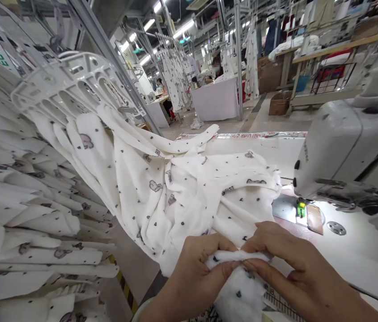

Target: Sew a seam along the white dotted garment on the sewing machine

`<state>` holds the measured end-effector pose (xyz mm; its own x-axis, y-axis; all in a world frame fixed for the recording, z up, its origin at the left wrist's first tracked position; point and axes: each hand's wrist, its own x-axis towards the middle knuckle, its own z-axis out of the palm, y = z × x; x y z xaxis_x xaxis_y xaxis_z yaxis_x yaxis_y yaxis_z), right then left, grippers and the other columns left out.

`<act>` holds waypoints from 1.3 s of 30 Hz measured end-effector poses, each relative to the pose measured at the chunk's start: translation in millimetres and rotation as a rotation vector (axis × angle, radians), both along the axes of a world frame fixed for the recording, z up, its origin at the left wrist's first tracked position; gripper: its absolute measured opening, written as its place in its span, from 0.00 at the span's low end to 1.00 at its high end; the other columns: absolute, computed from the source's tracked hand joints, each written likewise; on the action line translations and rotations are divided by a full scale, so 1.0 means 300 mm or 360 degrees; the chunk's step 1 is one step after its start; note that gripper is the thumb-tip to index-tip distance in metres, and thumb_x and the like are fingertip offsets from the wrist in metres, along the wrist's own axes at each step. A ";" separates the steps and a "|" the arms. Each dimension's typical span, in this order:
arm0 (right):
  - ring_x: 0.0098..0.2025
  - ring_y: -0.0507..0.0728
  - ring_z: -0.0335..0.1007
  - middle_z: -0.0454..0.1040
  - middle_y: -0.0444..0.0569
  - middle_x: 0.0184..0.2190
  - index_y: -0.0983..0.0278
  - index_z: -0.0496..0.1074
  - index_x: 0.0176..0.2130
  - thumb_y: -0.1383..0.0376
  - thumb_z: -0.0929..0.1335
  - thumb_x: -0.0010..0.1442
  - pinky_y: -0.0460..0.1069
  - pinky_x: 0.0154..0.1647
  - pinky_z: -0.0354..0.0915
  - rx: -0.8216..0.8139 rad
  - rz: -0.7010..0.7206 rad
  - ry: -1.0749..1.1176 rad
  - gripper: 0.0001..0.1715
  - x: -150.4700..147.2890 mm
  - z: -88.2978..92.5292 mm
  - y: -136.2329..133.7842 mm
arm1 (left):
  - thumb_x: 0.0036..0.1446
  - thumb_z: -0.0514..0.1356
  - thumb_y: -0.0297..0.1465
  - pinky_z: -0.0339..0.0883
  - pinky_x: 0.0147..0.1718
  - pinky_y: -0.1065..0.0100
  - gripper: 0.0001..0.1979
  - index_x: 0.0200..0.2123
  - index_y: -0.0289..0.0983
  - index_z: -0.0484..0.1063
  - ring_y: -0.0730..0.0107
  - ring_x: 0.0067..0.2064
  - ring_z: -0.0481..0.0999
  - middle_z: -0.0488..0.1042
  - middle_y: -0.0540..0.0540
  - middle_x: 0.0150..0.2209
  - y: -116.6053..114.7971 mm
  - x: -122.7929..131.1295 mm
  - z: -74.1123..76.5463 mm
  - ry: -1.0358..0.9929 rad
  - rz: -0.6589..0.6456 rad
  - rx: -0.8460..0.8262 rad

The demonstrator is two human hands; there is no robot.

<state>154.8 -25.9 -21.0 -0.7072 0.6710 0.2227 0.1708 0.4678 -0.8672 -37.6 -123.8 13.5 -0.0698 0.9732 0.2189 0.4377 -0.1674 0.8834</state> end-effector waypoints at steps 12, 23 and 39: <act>0.36 0.58 0.68 0.70 0.46 0.30 0.55 0.73 0.34 0.57 0.64 0.71 0.53 0.37 0.67 0.0224 0.0003 0.0218 0.14 -0.016 0.010 -0.003 | 0.59 0.63 0.28 0.76 0.32 0.71 0.08 0.42 0.38 0.79 0.69 0.33 0.83 0.83 0.48 0.32 0.007 0.040 -0.076 0.0207 0.0170 0.0550; 0.42 0.59 0.79 0.80 0.42 0.39 0.47 0.75 0.51 0.59 0.72 0.63 0.54 0.47 0.74 0.0822 -0.0017 0.0231 0.16 0.025 -0.018 0.056 | 0.56 0.61 0.25 0.73 0.31 0.68 0.07 0.38 0.39 0.73 0.70 0.32 0.76 0.74 0.47 0.33 0.026 0.041 -0.081 0.0463 0.0339 0.0913; 0.41 0.57 0.78 0.78 0.43 0.37 0.53 0.74 0.38 0.62 0.69 0.63 0.53 0.50 0.73 0.0803 -0.0003 0.0232 0.02 0.011 -0.010 0.090 | 0.57 0.60 0.17 0.75 0.33 0.69 0.09 0.30 0.36 0.73 0.72 0.37 0.79 0.80 0.47 0.34 0.028 0.054 -0.087 0.1159 0.0335 0.1539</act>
